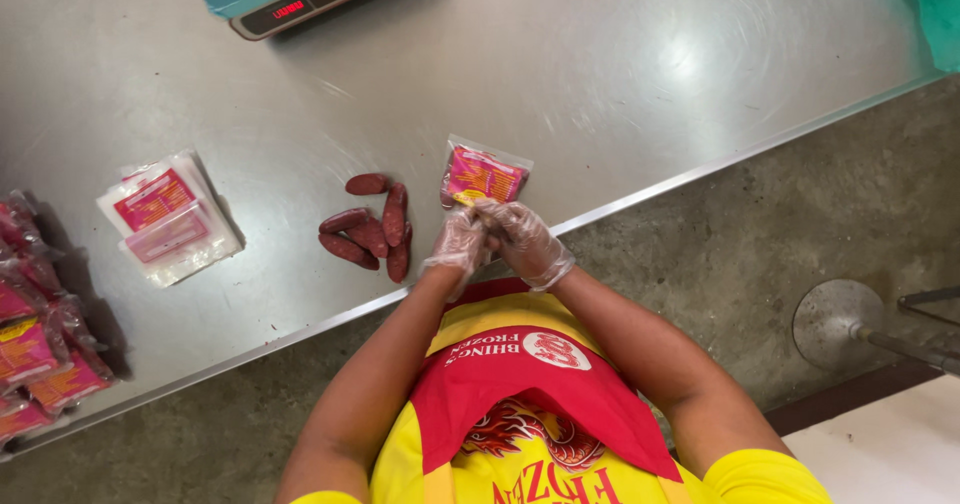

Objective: The person places red sausages into clear plastic bags on a stainless steel table. They pick up the sausages from a pile, insert them into the bags, and then seal the bags by hand. The sealed packages are then stacked on the left side of the table.

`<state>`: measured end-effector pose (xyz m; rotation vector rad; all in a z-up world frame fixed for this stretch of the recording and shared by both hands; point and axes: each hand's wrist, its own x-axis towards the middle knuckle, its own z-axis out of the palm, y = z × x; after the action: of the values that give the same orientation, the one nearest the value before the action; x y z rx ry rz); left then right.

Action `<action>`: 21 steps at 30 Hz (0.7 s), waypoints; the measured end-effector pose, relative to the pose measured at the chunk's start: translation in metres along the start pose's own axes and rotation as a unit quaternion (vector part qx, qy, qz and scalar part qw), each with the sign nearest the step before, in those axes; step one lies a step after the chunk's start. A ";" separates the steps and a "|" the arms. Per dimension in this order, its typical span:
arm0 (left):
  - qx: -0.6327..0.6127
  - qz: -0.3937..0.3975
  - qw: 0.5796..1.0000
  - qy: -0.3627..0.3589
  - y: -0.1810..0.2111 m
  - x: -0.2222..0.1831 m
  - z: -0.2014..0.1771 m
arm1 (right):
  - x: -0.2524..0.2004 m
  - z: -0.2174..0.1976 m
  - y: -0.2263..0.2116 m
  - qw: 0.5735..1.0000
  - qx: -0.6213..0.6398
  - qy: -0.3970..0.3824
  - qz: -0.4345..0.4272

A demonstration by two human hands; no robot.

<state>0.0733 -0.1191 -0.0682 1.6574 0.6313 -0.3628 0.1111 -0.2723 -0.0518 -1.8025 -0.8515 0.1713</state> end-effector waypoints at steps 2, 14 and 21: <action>0.184 0.153 0.971 -0.014 0.019 -0.015 -0.037 | -0.001 -0.007 -0.009 0.996 -0.007 0.006 0.094; 0.449 0.089 0.884 0.090 0.043 -0.033 -0.114 | 0.055 -0.027 0.030 0.981 -0.188 -0.020 -0.045; 0.385 0.091 0.917 0.057 0.026 -0.063 -0.107 | 0.055 -0.030 0.042 0.973 -0.202 -0.078 -0.073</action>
<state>0.0261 -0.0296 0.0084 2.4876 0.4294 -0.4085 0.1858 -0.2678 -0.0610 -2.1134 -1.1940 0.0459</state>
